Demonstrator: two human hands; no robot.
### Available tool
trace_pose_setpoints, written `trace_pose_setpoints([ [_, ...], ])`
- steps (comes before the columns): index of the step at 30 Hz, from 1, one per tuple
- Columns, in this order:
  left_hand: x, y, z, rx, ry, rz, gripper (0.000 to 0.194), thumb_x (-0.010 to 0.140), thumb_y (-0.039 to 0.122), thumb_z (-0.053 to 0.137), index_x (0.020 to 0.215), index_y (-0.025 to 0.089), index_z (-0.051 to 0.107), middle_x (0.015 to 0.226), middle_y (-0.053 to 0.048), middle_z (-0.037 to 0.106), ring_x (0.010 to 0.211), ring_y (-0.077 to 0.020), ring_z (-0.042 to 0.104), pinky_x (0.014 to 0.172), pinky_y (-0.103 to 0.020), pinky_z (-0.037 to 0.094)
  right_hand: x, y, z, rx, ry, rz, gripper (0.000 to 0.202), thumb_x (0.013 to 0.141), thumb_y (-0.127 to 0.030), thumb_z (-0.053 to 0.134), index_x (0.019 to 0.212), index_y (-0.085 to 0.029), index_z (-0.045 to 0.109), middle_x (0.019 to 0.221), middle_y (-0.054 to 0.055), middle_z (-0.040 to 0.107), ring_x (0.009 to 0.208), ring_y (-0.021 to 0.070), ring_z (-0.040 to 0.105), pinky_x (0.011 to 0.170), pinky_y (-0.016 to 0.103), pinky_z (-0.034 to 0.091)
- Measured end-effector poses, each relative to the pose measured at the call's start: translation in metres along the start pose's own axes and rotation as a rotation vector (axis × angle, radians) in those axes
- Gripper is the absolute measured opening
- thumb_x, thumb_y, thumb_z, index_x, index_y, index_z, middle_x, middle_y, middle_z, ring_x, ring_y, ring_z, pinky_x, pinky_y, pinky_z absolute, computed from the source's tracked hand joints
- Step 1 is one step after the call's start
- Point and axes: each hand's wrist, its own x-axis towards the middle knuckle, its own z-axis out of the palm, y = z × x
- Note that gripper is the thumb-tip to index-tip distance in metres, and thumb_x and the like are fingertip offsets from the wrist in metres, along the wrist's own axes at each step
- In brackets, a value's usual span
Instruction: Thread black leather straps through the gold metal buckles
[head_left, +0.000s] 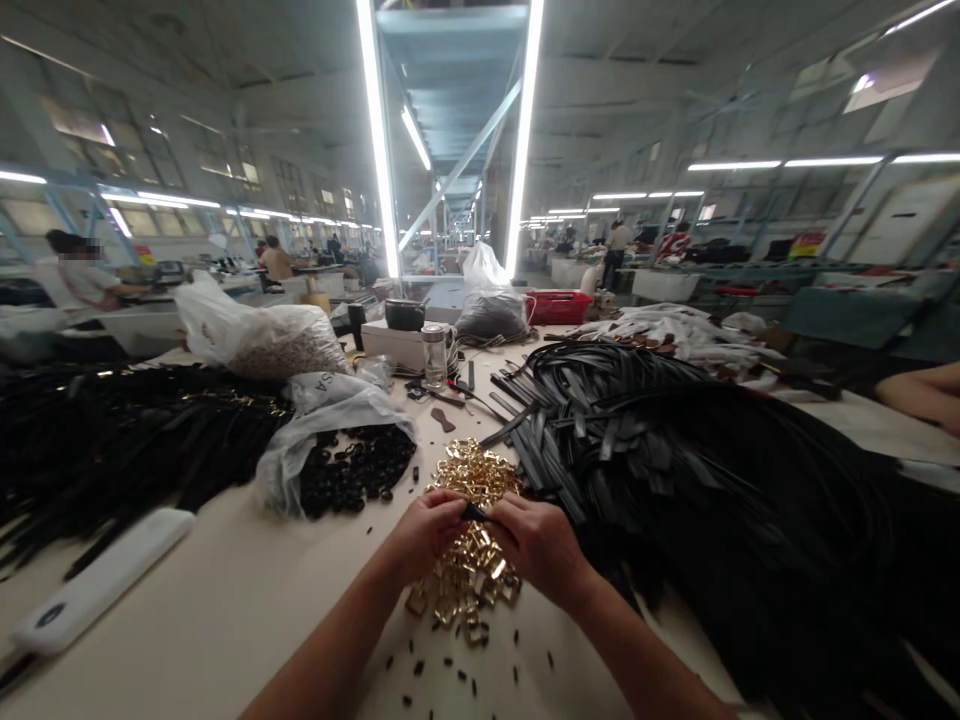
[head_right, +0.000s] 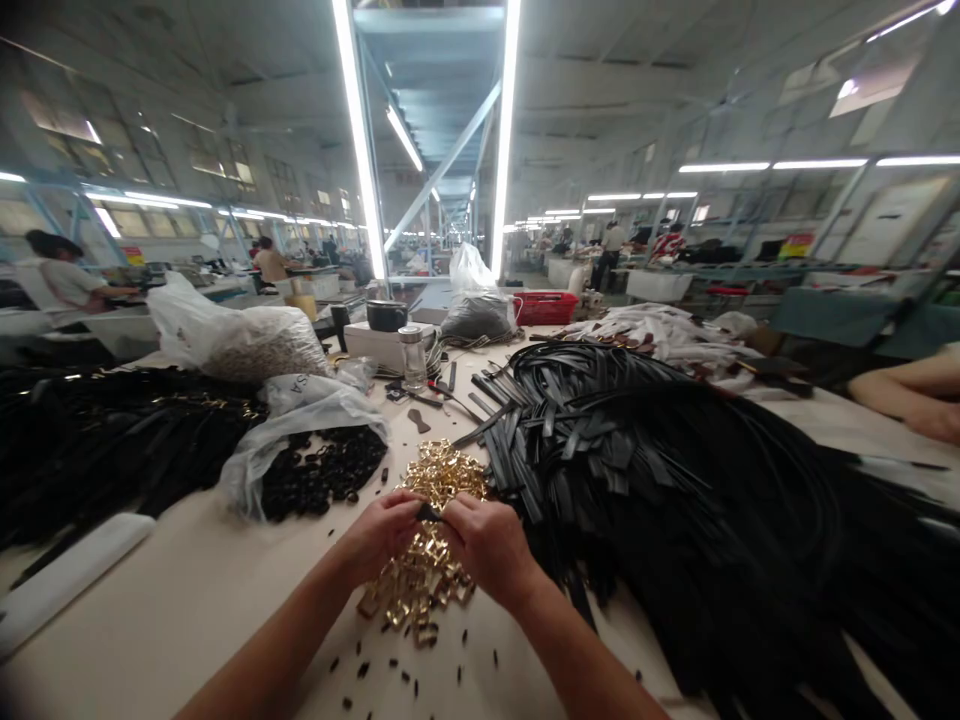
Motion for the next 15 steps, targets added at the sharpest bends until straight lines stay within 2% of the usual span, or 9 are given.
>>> trace_pose_setpoints([
  [4, -0.0004, -0.0006, 0.0009, -0.069, -0.009, -0.05, 0.028, 0.061, 0.022, 0.084, 0.081, 0.012, 0.067, 0.078, -0.003, 0.069, 0.062, -0.0068, 0.062, 0.059, -0.014, 0.049, 0.0001, -0.0008, 0.0016, -0.026, 0.009, -0.016, 0.024, 0.094, -0.026, 0.046, 0.073, -0.019, 0.056, 0.069, -0.001, 0.056, 0.058, 0.0101, 0.049, 0.057, 0.027, 0.024],
  [11, -0.0045, 0.0048, 0.0024, 0.145, 0.014, 0.087, 0.03, 0.061, 0.027, 0.084, 0.081, 0.012, 0.069, 0.076, -0.004, 0.069, 0.064, -0.0104, 0.062, 0.063, -0.02, 0.048, 0.0008, -0.0023, -0.0028, 0.088, -0.024, 0.043, 0.02, 0.093, -0.027, 0.049, 0.077, -0.02, 0.06, 0.072, 0.0, 0.059, 0.062, 0.0113, 0.054, 0.058, 0.024, 0.029],
  [15, -0.007, 0.0069, 0.0009, 0.127, -0.01, 0.017, 0.027, 0.061, 0.027, 0.084, 0.077, 0.013, 0.068, 0.075, -0.004, 0.068, 0.063, -0.0103, 0.06, 0.061, -0.02, 0.046, 0.0013, -0.0037, -0.0057, 0.091, -0.039, 0.004, 0.022, 0.092, -0.026, 0.048, 0.074, -0.02, 0.059, 0.07, 0.0, 0.059, 0.06, 0.0111, 0.052, 0.057, 0.024, 0.029],
])
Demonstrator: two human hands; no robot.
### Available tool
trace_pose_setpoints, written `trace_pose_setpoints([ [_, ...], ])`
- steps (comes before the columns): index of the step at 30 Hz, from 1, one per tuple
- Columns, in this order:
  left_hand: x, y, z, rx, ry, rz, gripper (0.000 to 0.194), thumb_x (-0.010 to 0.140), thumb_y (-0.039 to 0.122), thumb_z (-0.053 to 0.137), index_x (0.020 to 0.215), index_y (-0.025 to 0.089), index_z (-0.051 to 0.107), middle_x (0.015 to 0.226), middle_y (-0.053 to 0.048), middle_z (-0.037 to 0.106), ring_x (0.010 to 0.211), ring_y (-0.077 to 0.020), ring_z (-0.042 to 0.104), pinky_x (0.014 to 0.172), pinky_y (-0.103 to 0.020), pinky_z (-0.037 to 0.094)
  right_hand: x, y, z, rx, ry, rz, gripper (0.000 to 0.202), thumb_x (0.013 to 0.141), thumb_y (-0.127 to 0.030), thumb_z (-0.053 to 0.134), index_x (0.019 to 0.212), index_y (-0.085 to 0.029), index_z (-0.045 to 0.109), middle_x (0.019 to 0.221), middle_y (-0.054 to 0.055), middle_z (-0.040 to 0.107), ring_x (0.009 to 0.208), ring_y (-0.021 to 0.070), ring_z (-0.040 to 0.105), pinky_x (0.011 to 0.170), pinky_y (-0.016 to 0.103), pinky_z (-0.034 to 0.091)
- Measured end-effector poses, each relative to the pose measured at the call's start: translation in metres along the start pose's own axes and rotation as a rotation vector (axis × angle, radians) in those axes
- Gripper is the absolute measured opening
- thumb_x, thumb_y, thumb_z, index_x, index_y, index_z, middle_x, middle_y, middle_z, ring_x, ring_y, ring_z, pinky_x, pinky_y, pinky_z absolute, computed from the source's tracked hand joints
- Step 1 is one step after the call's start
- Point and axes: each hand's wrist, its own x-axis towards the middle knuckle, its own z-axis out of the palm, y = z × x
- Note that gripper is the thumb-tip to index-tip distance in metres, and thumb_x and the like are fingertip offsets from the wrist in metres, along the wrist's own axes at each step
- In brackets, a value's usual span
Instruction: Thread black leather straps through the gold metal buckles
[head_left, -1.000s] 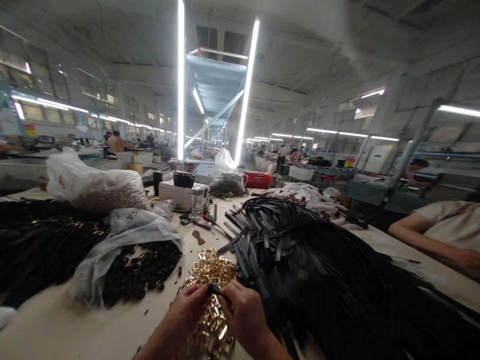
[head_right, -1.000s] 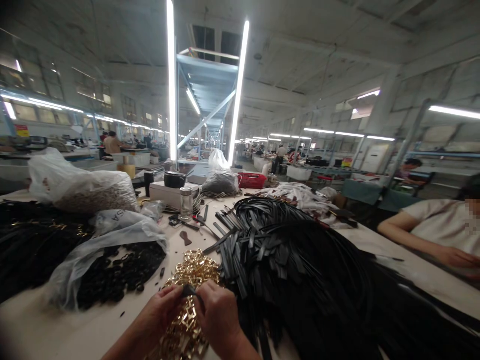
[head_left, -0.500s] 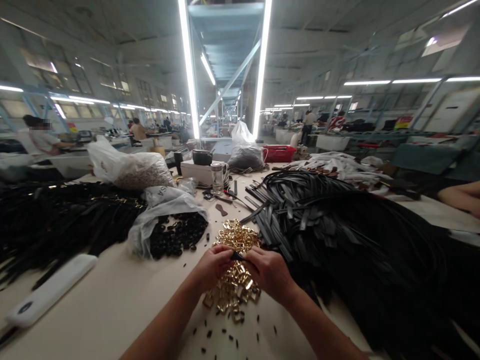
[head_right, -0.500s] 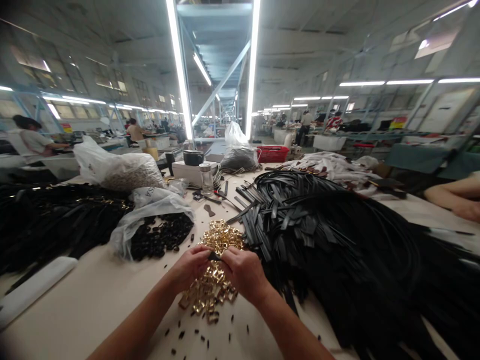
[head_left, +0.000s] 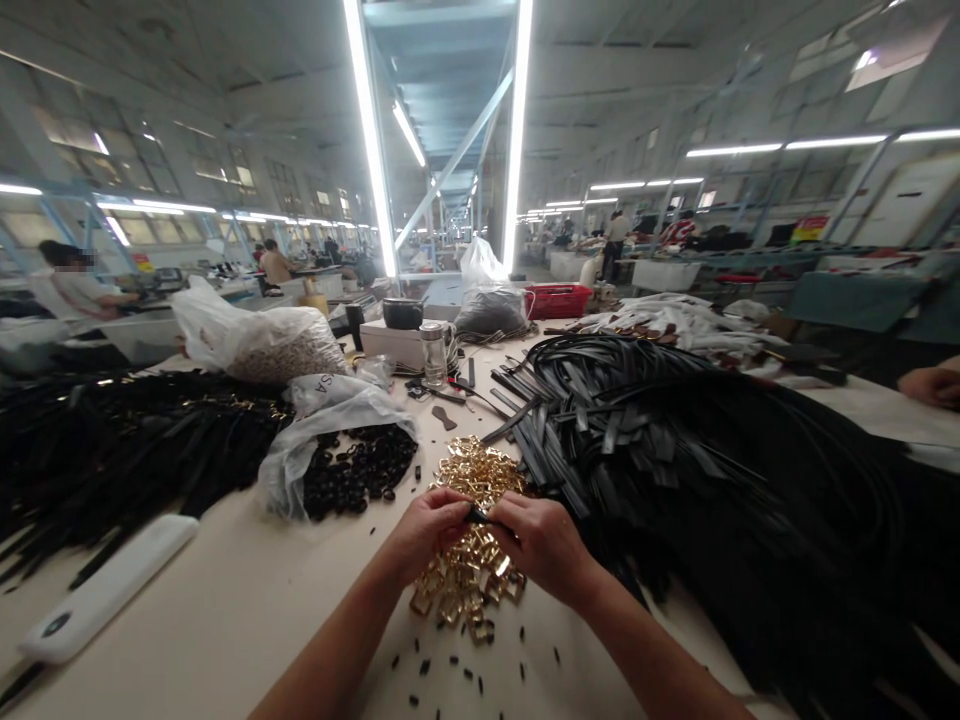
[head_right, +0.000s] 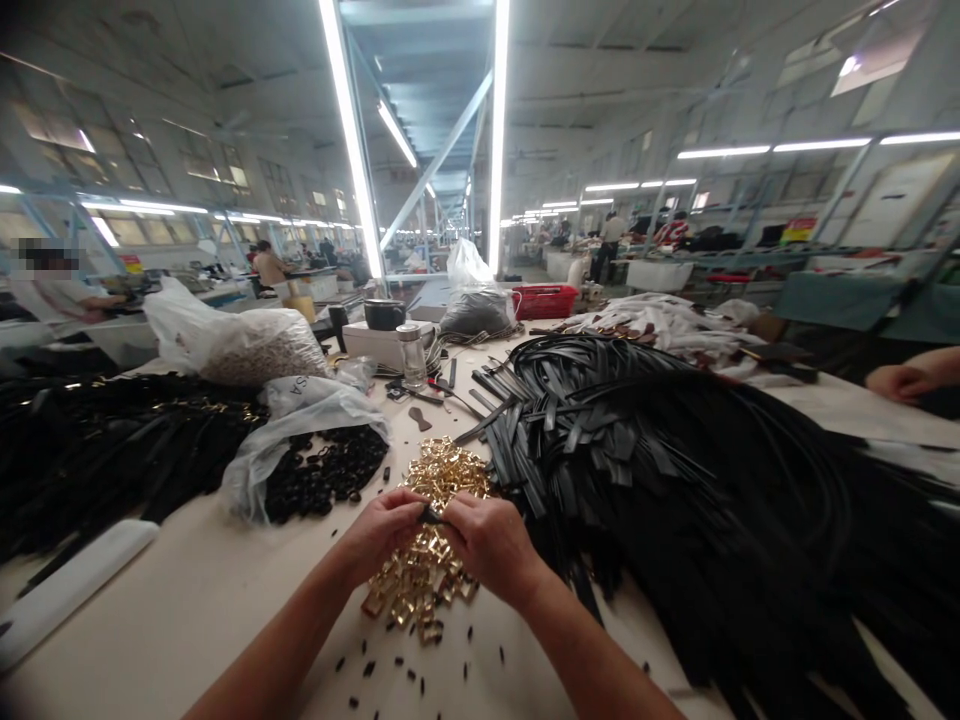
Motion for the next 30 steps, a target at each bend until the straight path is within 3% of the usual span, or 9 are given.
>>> trace_pose_setpoints([
  [5, -0.003, -0.003, 0.007, 0.083, -0.058, 0.014, 0.027, 0.06, 0.028, 0.084, 0.076, 0.012, 0.069, 0.069, -0.003, 0.066, 0.059, -0.0099, 0.056, 0.058, -0.02, 0.043, -0.001, -0.003, 0.005, -0.031, 0.008, 0.002, 0.023, 0.092, -0.026, 0.048, 0.073, -0.019, 0.058, 0.069, -0.001, 0.058, 0.058, 0.0107, 0.052, 0.055, 0.024, 0.028],
  [9, -0.002, -0.004, 0.011, 0.117, -0.016, 0.042, 0.027, 0.059, 0.029, 0.084, 0.074, 0.012, 0.069, 0.064, -0.001, 0.063, 0.055, -0.0086, 0.053, 0.055, -0.02, 0.041, -0.002, -0.005, 0.006, 0.036, 0.022, 0.091, 0.019, 0.09, -0.028, 0.051, 0.075, -0.019, 0.06, 0.072, 0.0, 0.061, 0.063, 0.0121, 0.057, 0.058, 0.023, 0.034],
  [11, -0.001, -0.003, 0.009, 0.123, 0.014, 0.065, 0.027, 0.06, 0.03, 0.083, 0.074, 0.012, 0.069, 0.065, -0.002, 0.064, 0.056, -0.0091, 0.054, 0.056, -0.02, 0.041, -0.002, -0.006, 0.004, 0.119, 0.025, 0.141, 0.011, 0.088, -0.028, 0.055, 0.088, -0.02, 0.063, 0.081, 0.001, 0.066, 0.073, 0.0136, 0.062, 0.064, 0.022, 0.039],
  [15, 0.002, -0.001, 0.001, 0.133, 0.058, 0.11, 0.027, 0.057, 0.03, 0.084, 0.073, 0.014, 0.069, 0.064, -0.001, 0.065, 0.054, -0.009, 0.053, 0.053, -0.019, 0.04, -0.002, -0.006, 0.0, 0.26, 0.016, 0.232, 0.026, 0.088, -0.021, 0.053, 0.113, -0.023, 0.06, 0.086, 0.001, 0.07, 0.076, 0.0142, 0.064, 0.069, 0.021, 0.044],
  [21, 0.002, -0.012, 0.009, 0.147, 0.035, 0.034, 0.033, 0.051, 0.035, 0.086, 0.07, 0.014, 0.068, 0.063, -0.002, 0.066, 0.055, -0.0115, 0.056, 0.054, -0.021, 0.043, -0.003, -0.01, 0.003, 0.282, 0.004, 0.197, 0.025, 0.089, -0.02, 0.048, 0.109, -0.023, 0.062, 0.084, 0.0, 0.07, 0.07, 0.0126, 0.063, 0.065, 0.019, 0.044],
  [25, -0.002, -0.008, 0.013, 0.184, 0.057, -0.017, 0.043, 0.045, 0.039, 0.088, 0.077, 0.015, 0.071, 0.07, -0.004, 0.07, 0.062, -0.0181, 0.062, 0.058, -0.026, 0.048, -0.004, -0.012, 0.001, 0.232, -0.015, 0.216, 0.028, 0.089, -0.021, 0.048, 0.113, -0.025, 0.061, 0.075, -0.003, 0.069, 0.064, 0.011, 0.062, 0.061, 0.018, 0.042],
  [30, -0.002, -0.003, 0.01, 0.19, 0.092, -0.041, 0.046, 0.037, 0.04, 0.09, 0.072, 0.017, 0.07, 0.066, -0.003, 0.069, 0.062, -0.023, 0.065, 0.056, -0.029, 0.051, -0.006, -0.008, 0.003, 0.115, -0.031, 0.216, 0.028, 0.087, -0.032, 0.053, 0.114, -0.028, 0.061, 0.087, -0.002, 0.072, 0.073, 0.0128, 0.066, 0.063, 0.018, 0.044],
])
